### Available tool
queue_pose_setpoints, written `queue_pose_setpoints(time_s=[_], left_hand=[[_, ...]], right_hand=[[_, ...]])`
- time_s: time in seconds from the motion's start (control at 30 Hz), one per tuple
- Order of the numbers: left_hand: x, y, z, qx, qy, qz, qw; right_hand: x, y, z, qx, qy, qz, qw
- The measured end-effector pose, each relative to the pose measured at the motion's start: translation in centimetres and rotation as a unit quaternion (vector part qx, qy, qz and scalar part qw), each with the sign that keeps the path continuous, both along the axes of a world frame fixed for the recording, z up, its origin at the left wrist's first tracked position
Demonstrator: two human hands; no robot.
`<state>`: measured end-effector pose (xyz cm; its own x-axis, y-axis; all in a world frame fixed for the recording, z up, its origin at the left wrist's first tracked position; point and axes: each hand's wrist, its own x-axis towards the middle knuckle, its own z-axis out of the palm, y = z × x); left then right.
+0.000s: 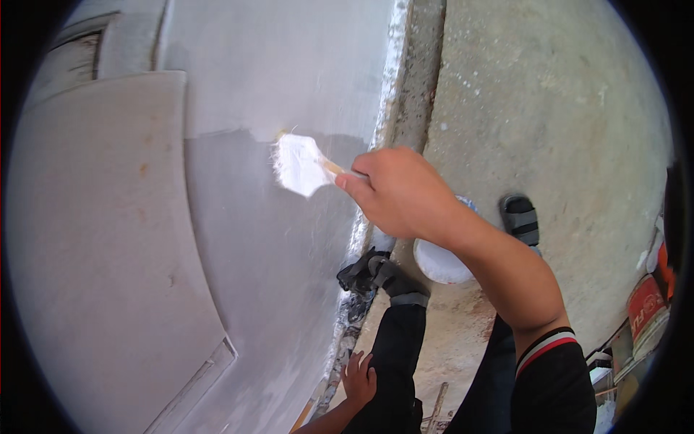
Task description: Painting a wall with a brush and a bucket of white paint.
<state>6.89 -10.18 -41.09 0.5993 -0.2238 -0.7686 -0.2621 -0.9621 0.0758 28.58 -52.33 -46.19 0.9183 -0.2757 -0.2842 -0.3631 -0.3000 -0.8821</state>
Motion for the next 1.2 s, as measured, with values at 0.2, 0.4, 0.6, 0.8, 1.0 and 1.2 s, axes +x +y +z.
queue_pose_setpoints(time_s=[0.2, 0.4, 0.6, 0.8, 1.0, 1.2], left_hand=[[-2.9, -1.2, 2.1, 0.093, 0.011, 0.028, 0.995], [-4.1, -5.6, 0.2, 0.091, 0.068, 0.102, 0.988], [-5.9, -7.5, -0.5, 0.054, 0.067, 0.106, 0.991], [-5.9, -8.0, -1.2, 0.045, 0.059, 0.106, 0.992], [-4.7, -8.4, -1.3, 0.06, 0.06, 0.089, 0.992], [-4.1, -8.4, -1.5, 0.066, 0.054, 0.092, 0.992]], right_hand=[[-1.0, -0.7, -2.8, 0.161, -0.05, 0.026, 0.985], [0.0, 0.1, -15.9, 0.144, 0.015, -0.05, 0.988], [-1.2, 0.1, -18.9, 0.007, 0.136, -0.061, 0.989], [0.6, 0.7, -6.8, 0.074, 0.065, -0.037, 0.994], [-1.3, -0.4, -3.1, 0.203, -0.033, -0.031, 0.978], [-1.2, 0.7, -17.1, 0.155, 0.026, -0.04, 0.987]])
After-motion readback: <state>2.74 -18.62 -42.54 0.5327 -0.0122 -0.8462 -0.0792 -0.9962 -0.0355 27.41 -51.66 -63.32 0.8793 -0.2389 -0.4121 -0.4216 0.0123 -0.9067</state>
